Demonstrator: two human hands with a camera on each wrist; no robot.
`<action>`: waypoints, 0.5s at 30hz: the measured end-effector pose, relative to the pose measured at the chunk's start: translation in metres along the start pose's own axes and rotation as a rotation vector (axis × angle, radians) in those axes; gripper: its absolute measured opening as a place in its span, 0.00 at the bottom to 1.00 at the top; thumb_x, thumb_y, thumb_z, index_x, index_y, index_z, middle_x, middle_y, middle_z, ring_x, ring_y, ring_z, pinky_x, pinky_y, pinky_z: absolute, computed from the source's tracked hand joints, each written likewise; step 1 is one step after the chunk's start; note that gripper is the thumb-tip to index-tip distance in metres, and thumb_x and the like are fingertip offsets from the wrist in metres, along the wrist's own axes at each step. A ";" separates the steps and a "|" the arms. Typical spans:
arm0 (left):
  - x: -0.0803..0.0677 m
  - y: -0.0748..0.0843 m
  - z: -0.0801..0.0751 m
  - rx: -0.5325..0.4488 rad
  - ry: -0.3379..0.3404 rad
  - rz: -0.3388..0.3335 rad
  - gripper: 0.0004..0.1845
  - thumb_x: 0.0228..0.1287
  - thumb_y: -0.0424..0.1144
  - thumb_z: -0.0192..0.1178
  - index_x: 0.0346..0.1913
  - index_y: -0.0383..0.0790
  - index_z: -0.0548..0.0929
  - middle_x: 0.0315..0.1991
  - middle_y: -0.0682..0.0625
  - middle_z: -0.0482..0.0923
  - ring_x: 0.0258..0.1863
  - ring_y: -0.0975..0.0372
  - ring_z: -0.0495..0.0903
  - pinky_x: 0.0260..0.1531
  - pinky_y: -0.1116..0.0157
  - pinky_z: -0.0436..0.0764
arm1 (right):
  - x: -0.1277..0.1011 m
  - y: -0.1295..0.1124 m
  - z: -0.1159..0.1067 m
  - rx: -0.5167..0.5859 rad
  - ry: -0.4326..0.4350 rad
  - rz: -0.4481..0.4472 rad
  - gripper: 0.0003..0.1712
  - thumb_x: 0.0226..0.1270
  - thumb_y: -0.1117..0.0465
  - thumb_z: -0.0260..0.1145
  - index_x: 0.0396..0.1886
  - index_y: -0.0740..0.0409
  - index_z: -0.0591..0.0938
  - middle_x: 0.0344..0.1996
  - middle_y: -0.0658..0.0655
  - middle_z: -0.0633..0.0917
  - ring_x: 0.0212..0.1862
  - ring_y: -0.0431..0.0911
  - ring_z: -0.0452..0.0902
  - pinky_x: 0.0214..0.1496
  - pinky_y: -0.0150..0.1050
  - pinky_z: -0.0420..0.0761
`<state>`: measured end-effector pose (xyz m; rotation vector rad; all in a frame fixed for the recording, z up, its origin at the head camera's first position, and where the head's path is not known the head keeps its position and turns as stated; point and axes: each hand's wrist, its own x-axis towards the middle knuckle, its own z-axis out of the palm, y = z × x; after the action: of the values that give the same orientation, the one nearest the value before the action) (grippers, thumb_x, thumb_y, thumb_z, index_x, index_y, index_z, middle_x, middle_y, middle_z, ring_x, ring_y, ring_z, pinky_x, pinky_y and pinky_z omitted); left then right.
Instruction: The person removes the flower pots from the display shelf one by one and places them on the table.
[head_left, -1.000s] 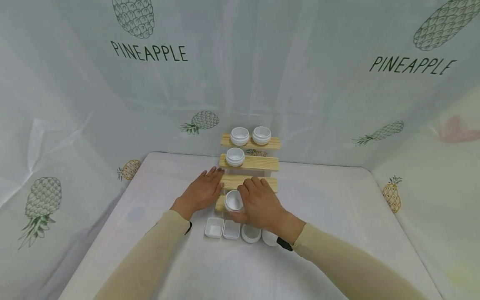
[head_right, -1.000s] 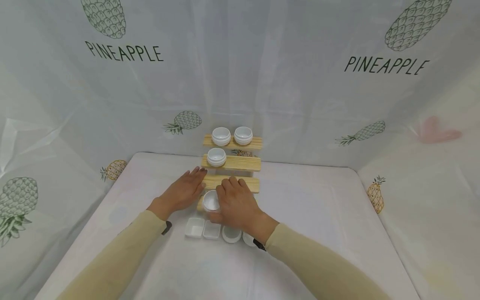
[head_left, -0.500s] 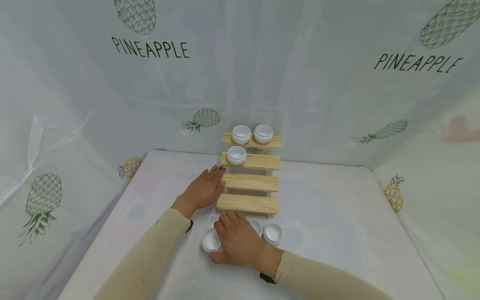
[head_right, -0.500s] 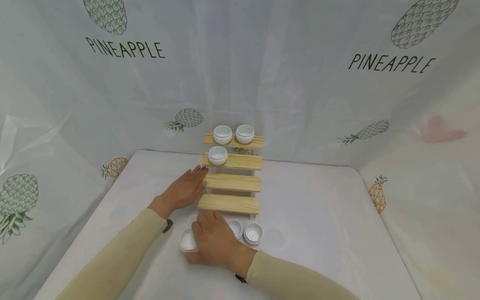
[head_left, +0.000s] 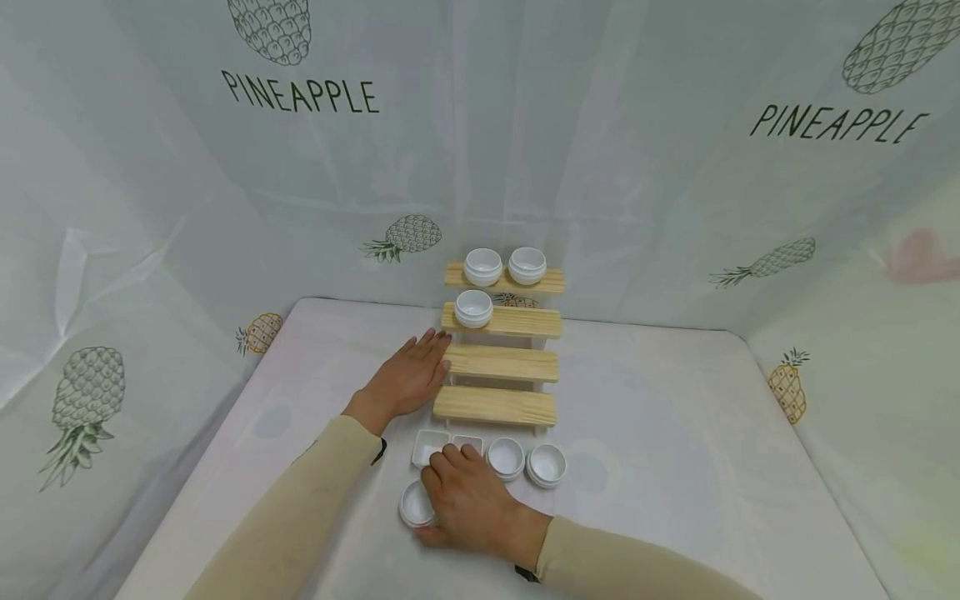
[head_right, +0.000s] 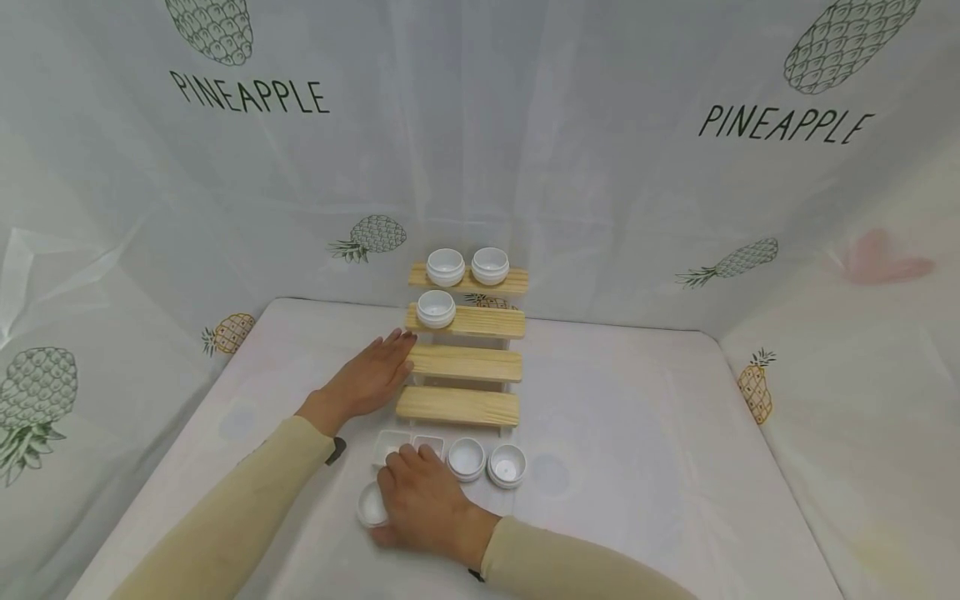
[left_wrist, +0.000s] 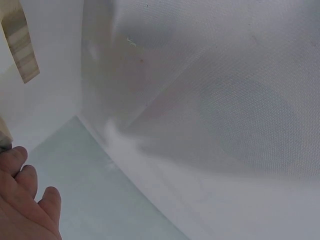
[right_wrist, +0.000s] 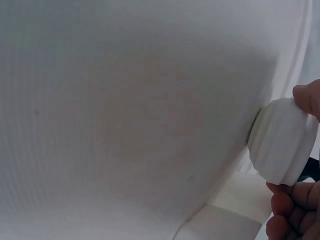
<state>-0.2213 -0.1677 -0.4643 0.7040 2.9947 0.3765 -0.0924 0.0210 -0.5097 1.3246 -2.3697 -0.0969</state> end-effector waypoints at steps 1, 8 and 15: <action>0.000 0.000 0.000 0.000 -0.001 0.001 0.34 0.89 0.52 0.31 0.85 0.35 0.54 0.85 0.42 0.54 0.86 0.50 0.49 0.85 0.47 0.53 | 0.000 0.000 0.000 -0.004 0.000 0.003 0.37 0.56 0.20 0.66 0.39 0.48 0.82 0.34 0.45 0.78 0.38 0.43 0.70 0.37 0.34 0.63; 0.000 0.001 0.000 -0.002 -0.009 -0.004 0.34 0.89 0.52 0.31 0.85 0.35 0.53 0.85 0.42 0.54 0.86 0.50 0.49 0.85 0.47 0.53 | 0.000 -0.001 0.001 -0.003 0.024 0.036 0.38 0.54 0.20 0.68 0.39 0.48 0.82 0.33 0.46 0.77 0.39 0.44 0.71 0.37 0.35 0.63; -0.001 0.002 -0.002 -0.005 -0.010 -0.013 0.33 0.89 0.51 0.31 0.85 0.35 0.53 0.85 0.42 0.54 0.86 0.49 0.49 0.85 0.47 0.53 | 0.002 -0.002 0.004 0.009 0.051 0.041 0.38 0.54 0.19 0.68 0.39 0.48 0.83 0.33 0.45 0.78 0.37 0.43 0.71 0.36 0.34 0.63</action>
<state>-0.2197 -0.1670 -0.4623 0.6829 2.9863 0.3791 -0.0929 0.0177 -0.5138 1.2668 -2.3554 -0.0399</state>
